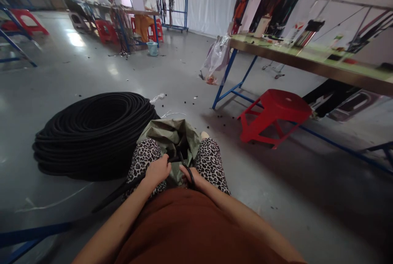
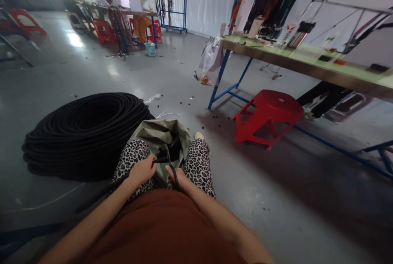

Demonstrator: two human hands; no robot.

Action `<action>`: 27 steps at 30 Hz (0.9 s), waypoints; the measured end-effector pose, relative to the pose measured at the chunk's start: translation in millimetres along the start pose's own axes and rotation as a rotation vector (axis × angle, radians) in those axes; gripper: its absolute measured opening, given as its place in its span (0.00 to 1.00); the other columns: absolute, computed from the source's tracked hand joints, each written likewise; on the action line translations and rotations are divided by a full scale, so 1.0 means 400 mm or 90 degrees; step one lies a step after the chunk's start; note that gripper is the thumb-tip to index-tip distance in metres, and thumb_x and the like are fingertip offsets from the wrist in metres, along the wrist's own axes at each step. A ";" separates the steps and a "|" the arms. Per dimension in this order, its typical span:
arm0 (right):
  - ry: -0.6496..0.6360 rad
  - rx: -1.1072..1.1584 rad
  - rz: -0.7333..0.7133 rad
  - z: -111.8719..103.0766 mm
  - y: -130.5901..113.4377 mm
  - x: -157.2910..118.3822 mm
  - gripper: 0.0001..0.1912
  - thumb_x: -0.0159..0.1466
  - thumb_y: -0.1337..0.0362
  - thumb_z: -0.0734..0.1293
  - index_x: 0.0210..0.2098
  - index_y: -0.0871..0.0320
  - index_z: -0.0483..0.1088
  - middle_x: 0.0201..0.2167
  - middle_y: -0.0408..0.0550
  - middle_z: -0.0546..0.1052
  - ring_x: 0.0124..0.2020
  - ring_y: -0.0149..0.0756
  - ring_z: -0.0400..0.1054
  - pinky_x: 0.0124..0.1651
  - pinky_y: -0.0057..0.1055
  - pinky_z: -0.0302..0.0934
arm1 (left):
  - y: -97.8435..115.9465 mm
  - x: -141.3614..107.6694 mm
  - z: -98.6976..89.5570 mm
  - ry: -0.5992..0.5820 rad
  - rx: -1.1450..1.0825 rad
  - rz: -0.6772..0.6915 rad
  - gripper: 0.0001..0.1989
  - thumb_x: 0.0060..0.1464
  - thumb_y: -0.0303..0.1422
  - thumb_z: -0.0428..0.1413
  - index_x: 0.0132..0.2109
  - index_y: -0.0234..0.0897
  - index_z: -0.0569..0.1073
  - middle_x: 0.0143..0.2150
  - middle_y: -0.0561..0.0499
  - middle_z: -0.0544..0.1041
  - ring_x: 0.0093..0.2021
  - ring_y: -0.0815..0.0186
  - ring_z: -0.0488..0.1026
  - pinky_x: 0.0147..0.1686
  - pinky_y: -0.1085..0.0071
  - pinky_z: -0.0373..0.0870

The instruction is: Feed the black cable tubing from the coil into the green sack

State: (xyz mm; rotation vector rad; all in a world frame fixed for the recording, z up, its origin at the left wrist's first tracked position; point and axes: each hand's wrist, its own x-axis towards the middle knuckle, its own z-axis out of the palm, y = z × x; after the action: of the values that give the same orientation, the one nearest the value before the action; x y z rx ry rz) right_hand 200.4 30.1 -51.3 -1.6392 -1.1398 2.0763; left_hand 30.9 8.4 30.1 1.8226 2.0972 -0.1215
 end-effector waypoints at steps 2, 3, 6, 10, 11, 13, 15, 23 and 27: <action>-0.030 0.032 0.009 -0.002 0.014 0.011 0.25 0.67 0.45 0.65 0.26 0.60 0.65 0.17 0.40 0.66 0.15 0.27 0.61 0.20 0.25 0.59 | -0.008 -0.001 -0.001 0.012 -0.021 -0.008 0.14 0.63 0.35 0.45 0.53 0.37 0.67 0.46 0.41 0.81 0.48 0.54 0.78 0.46 0.62 0.69; -0.050 0.039 0.008 -0.003 0.023 0.018 0.25 0.67 0.44 0.65 0.27 0.60 0.65 0.17 0.40 0.67 0.16 0.28 0.63 0.22 0.25 0.61 | -0.012 -0.001 -0.002 0.019 -0.032 -0.007 0.14 0.63 0.34 0.45 0.53 0.37 0.67 0.47 0.42 0.80 0.48 0.55 0.78 0.46 0.62 0.69; -0.115 0.062 -0.025 -0.008 0.046 0.039 0.28 0.64 0.39 0.65 0.30 0.61 0.67 0.20 0.41 0.70 0.19 0.29 0.67 0.27 0.27 0.64 | -0.020 -0.002 -0.002 0.040 -0.059 0.002 0.14 0.64 0.33 0.44 0.53 0.37 0.67 0.51 0.42 0.79 0.51 0.57 0.77 0.48 0.64 0.68; -0.156 0.056 -0.041 -0.013 0.060 0.055 0.29 0.62 0.37 0.66 0.33 0.61 0.68 0.23 0.42 0.72 0.22 0.31 0.69 0.29 0.28 0.65 | -0.020 -0.003 0.002 0.042 -0.062 0.009 0.15 0.64 0.34 0.44 0.54 0.37 0.67 0.52 0.42 0.79 0.52 0.58 0.77 0.49 0.65 0.67; -0.162 0.049 -0.045 -0.014 0.061 0.056 0.29 0.62 0.38 0.66 0.33 0.61 0.68 0.24 0.43 0.72 0.23 0.31 0.69 0.29 0.28 0.64 | -0.019 -0.004 0.002 0.040 -0.059 0.012 0.15 0.64 0.33 0.44 0.54 0.37 0.67 0.52 0.42 0.79 0.52 0.58 0.77 0.48 0.65 0.67; -0.170 0.034 -0.057 -0.015 0.060 0.056 0.29 0.62 0.38 0.66 0.34 0.61 0.69 0.25 0.44 0.73 0.23 0.32 0.70 0.30 0.29 0.64 | -0.015 -0.005 0.002 0.034 -0.052 0.016 0.15 0.65 0.33 0.44 0.54 0.36 0.68 0.51 0.42 0.79 0.51 0.57 0.77 0.48 0.65 0.67; -0.170 0.011 -0.066 -0.016 0.059 0.055 0.28 0.62 0.38 0.66 0.34 0.61 0.69 0.26 0.45 0.73 0.24 0.32 0.70 0.30 0.29 0.64 | -0.012 -0.006 0.002 0.028 -0.048 0.020 0.15 0.65 0.33 0.44 0.54 0.36 0.68 0.50 0.42 0.79 0.51 0.57 0.77 0.48 0.65 0.67; -0.180 -0.043 -0.118 -0.021 0.070 0.065 0.29 0.62 0.37 0.64 0.35 0.61 0.71 0.27 0.46 0.74 0.25 0.34 0.70 0.31 0.31 0.64 | -0.011 -0.006 0.010 0.026 -0.026 0.034 0.13 0.65 0.33 0.45 0.51 0.37 0.69 0.48 0.43 0.80 0.49 0.59 0.78 0.45 0.66 0.67; -0.176 -0.051 -0.110 -0.021 0.068 0.063 0.29 0.62 0.37 0.64 0.35 0.61 0.71 0.27 0.46 0.74 0.25 0.34 0.70 0.32 0.31 0.64 | -0.008 -0.009 0.008 0.020 -0.016 0.041 0.13 0.64 0.34 0.45 0.51 0.37 0.69 0.48 0.43 0.80 0.48 0.59 0.78 0.44 0.66 0.67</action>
State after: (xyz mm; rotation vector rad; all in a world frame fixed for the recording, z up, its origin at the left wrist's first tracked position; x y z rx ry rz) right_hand 206.7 31.5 -88.8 -1.2588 -1.4139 2.2161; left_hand 28.8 3.5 27.7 1.8861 2.0484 -0.0502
